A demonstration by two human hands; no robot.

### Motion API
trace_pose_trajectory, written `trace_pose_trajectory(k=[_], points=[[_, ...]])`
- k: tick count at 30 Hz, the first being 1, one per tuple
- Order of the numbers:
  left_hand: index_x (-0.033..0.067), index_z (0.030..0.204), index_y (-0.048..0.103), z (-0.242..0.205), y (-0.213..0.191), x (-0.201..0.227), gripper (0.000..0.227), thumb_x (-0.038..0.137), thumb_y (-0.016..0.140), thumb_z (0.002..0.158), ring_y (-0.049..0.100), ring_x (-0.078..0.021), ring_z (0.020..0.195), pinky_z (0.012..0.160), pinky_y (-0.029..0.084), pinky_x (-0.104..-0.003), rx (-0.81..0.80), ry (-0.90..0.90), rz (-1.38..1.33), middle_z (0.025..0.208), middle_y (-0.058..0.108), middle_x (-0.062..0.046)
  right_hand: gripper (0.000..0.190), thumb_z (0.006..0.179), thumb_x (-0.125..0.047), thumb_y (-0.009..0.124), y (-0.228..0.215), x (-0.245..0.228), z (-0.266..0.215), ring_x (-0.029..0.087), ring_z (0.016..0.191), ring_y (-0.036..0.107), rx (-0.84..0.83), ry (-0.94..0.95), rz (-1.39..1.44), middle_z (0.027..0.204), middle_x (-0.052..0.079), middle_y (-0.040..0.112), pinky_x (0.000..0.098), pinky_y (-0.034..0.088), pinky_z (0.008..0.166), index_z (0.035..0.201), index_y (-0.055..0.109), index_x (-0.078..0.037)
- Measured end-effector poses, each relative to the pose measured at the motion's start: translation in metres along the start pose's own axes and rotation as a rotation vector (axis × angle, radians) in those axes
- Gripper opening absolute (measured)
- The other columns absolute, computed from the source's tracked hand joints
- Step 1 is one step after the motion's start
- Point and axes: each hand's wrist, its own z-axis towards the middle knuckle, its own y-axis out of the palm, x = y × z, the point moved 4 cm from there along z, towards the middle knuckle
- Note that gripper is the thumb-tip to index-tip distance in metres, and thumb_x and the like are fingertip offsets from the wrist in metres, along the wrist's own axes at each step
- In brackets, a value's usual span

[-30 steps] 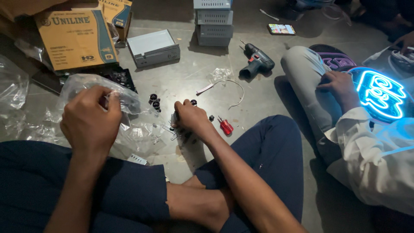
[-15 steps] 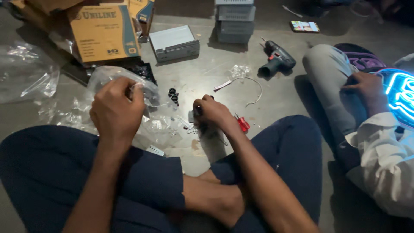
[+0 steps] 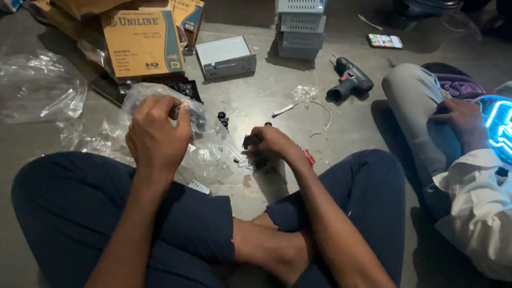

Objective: The person sits on the floor and unpacks small hardware parts from plastic bags, then assembles them into a black metal frame. They handle screws, washers, and a white cable, inserting the cable through the frame and organizing parts on the floor.

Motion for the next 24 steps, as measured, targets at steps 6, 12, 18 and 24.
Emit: trace_pose_trajectory(k=[6,12,18,24], points=[[0.0031,0.096,0.075,-0.001,-0.001,0.002,0.015,0.016,0.076,0.089,0.065,-0.0358,0.100,0.082,0.053,-0.045,0.066,0.058,-0.013,0.108,0.062,-0.017,0.031,0.103,-0.031,0.065,-0.034,-0.023,-0.012,0.009,0.068,0.052,0.045,0.153,1.174,0.095,0.007,0.067,0.0238,0.036,0.053,0.118,0.053,-0.007],[0.0021,0.095,0.076,-0.002,0.001,0.003,0.015,0.015,0.076,0.088,0.063,-0.0367,0.103,0.088,0.052,-0.047,0.056,0.066,-0.021,0.109,0.063,-0.017,0.038,0.100,-0.023,0.054,-0.046,-0.056,-0.026,0.019,0.101,0.069,-0.058,0.208,1.516,0.124,0.014,0.067,0.0279,0.053,0.067,0.136,0.048,-0.014],[0.0018,0.095,0.076,0.000,0.002,-0.001,0.015,0.016,0.075,0.088,0.064,-0.0374,0.103,0.086,0.052,-0.047,0.047,0.049,-0.006,0.109,0.064,-0.017,0.045,0.103,-0.024,0.055,-0.041,-0.050,-0.022,0.034,0.120,0.064,-0.081,0.196,1.765,0.134,0.022,0.061,0.0458,0.059,0.091,0.139,0.045,0.001],[0.0017,0.095,0.076,-0.001,0.002,-0.001,0.014,0.015,0.075,0.089,0.064,-0.0373,0.103,0.087,0.052,-0.047,0.052,0.053,-0.015,0.108,0.065,-0.017,0.051,0.104,-0.033,0.057,-0.038,-0.041,-0.018,0.038,0.120,0.063,-0.149,0.100,1.959,0.132,0.025,0.058,0.0496,0.059,0.092,0.136,0.049,0.005]])
